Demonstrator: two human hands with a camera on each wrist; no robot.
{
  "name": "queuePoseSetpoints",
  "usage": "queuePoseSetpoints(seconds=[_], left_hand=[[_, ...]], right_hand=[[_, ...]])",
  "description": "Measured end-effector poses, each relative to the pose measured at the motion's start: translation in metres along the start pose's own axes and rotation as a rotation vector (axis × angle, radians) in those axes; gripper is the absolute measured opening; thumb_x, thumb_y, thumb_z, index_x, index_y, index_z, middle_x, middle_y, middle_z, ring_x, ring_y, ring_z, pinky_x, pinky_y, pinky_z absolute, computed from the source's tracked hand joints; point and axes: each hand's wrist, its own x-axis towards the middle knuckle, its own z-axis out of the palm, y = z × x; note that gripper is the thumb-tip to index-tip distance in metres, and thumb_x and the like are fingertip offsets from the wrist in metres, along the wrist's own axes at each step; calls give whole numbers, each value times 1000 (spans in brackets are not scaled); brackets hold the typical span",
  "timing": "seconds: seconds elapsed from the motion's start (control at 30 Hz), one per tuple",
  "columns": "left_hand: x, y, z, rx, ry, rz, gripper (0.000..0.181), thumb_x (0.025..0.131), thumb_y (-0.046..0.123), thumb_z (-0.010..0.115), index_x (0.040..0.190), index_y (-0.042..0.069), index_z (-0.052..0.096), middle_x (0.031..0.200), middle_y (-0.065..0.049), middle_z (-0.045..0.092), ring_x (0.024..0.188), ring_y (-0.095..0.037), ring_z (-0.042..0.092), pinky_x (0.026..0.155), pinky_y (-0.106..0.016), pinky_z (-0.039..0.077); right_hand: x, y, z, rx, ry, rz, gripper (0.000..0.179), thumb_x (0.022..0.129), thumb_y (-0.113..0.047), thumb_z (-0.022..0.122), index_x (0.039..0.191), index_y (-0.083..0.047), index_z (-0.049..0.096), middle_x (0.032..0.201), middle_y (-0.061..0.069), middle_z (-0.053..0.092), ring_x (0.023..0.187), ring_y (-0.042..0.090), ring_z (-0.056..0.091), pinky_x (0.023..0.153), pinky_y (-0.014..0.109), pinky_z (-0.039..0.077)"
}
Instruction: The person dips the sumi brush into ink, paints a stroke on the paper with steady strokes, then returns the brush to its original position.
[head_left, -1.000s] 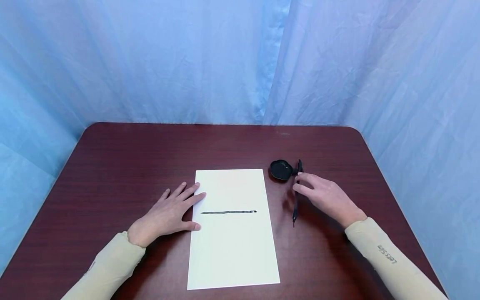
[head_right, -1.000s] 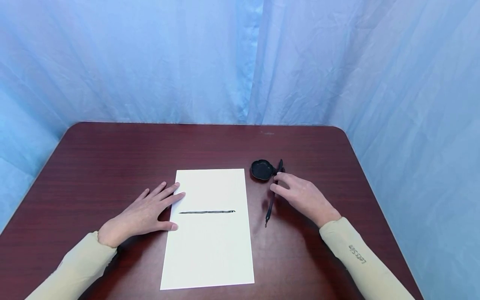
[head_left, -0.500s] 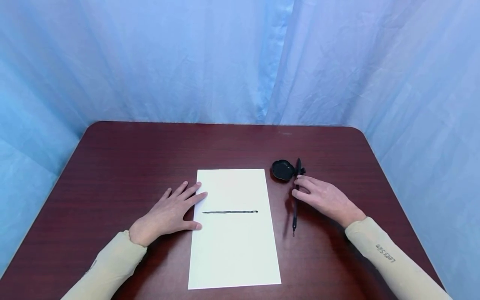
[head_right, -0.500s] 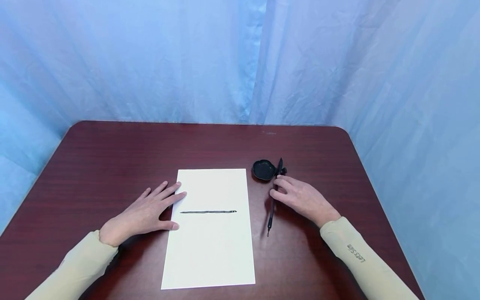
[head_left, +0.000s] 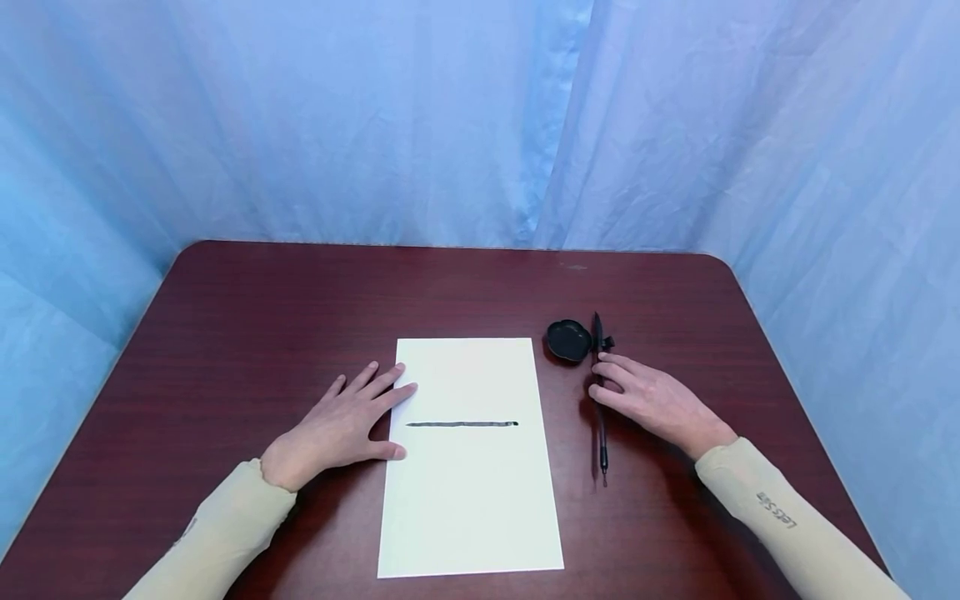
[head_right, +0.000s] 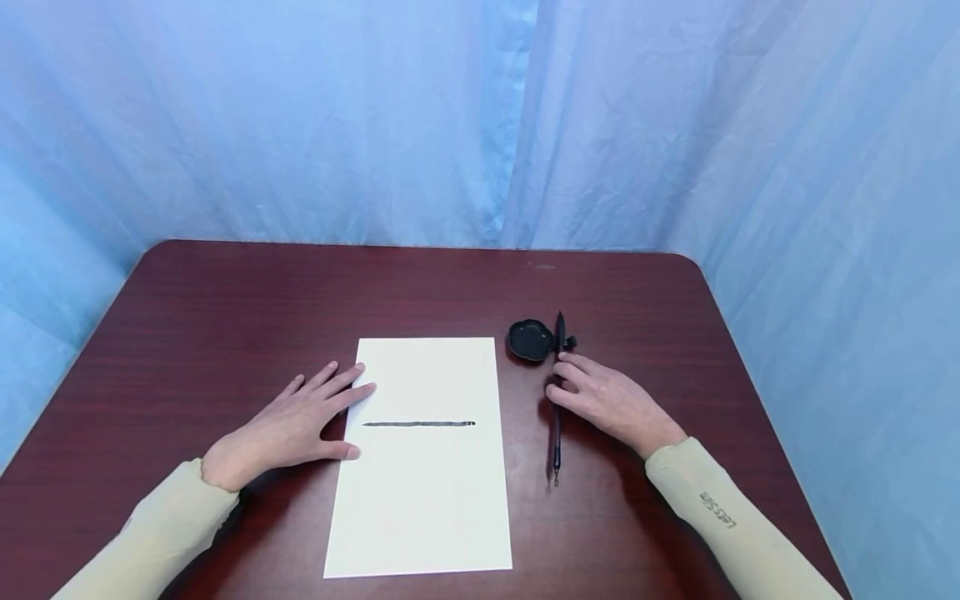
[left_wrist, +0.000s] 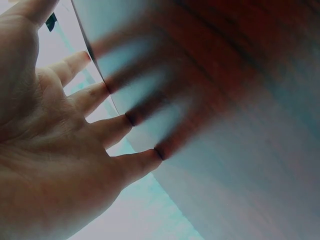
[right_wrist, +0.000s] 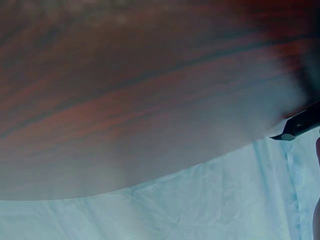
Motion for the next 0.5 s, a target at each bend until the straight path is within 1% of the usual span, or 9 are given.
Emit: queuePoseSetpoints(seconds=[0.17,0.33,0.5], left_hand=[[1,1,-1,2,1,4,86,86,50,82,158,18,46,168,-11,32,152,-46,27,111,-76,26],[2,1,-2,7,-7,-1,87,86,50,83,157,18,47,168,-10,32,152,-46,27,111,-76,26],[4,0,-2,20,-10,-8,87,84,49,85,156,18,48,167,-10,33,152,-45,29,110,-75,29]], right_hand=[[-2,-1,2,5,-16,9,72,67,13,89,126,-12,56,133,18,61,130,35,56,93,48,57],[-3,-1,3,18,-21,14,69,70,14,88,125,-12,58,134,18,60,131,35,54,94,48,57],[-2,-2,2,7,-35,14,66,72,15,85,125,-11,58,134,18,60,132,35,54,95,47,57]])
